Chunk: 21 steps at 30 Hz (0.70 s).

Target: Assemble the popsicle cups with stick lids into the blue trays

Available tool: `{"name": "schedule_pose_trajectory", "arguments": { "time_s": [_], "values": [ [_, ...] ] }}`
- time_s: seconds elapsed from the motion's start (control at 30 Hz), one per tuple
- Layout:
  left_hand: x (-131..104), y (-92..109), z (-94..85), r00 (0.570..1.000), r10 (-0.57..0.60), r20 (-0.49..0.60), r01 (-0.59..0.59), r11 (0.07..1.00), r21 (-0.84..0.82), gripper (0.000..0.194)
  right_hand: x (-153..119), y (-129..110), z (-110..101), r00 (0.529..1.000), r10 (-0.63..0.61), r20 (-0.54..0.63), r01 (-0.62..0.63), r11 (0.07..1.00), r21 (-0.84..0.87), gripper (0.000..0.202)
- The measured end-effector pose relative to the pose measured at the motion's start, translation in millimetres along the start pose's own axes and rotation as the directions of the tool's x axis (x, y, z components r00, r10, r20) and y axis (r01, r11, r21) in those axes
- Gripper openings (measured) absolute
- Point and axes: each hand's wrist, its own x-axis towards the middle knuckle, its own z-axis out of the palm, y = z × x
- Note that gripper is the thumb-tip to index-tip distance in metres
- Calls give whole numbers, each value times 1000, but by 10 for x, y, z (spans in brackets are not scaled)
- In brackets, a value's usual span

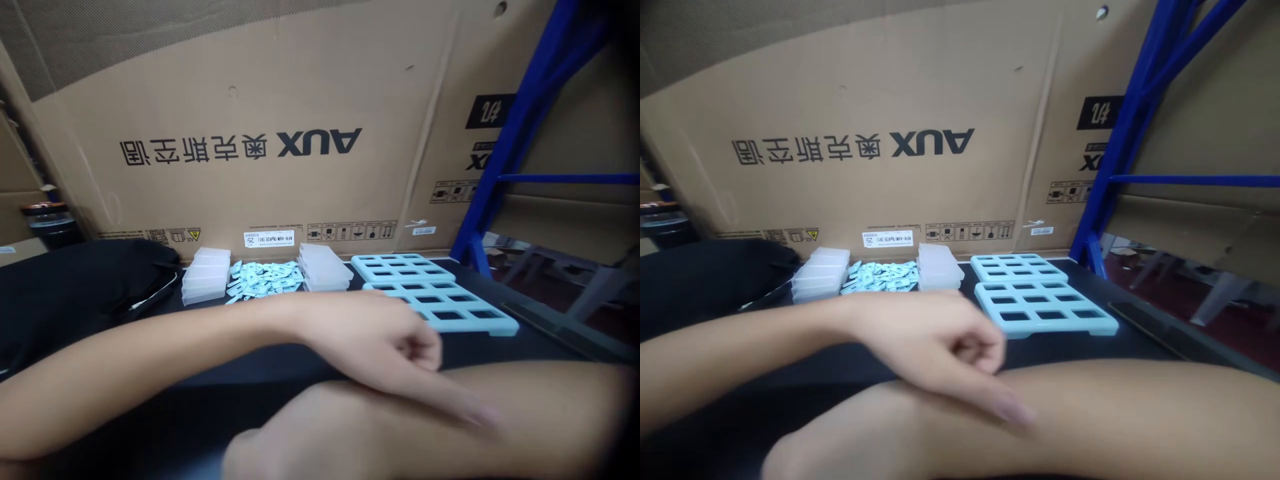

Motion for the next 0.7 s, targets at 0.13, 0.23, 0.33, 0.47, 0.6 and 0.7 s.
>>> {"name": "schedule_pose_trajectory", "arguments": {
  "time_s": [0.13, 0.23, 0.33, 0.47, 0.6, 0.7],
  "values": [
    [-985, -412, -264, 898, -109, -425, 206, 960, 189, 36, -439, 394, -270, 1000, 2, -7, -1, 989, 146, 19],
    [-1737, -919, -322, 591, -167, -790, 608, 735, 300, 45, -875, 760, -275, 880, 476, 9, -475, 877, 71, 30],
    [-2218, -1414, -219, 511, -321, -798, 770, 583, 259, 88, -1284, 1031, -98, 567, 790, 234, -816, 577, 31, 94],
    [-2332, -1756, -20, 546, -546, -636, 807, 547, 224, 103, -1467, 1120, 191, 368, 750, 550, -916, 394, 76, 125],
    [-2157, -1772, 58, 572, -553, -606, 799, 542, 259, 91, -1322, 1060, 364, 432, 717, 547, -894, 422, 153, 132],
    [-2021, -1745, 70, 592, -538, -600, 788, 544, 289, 83, -1216, 1049, 439, 462, 711, 530, -878, 450, 163, 128]
  ]
}}
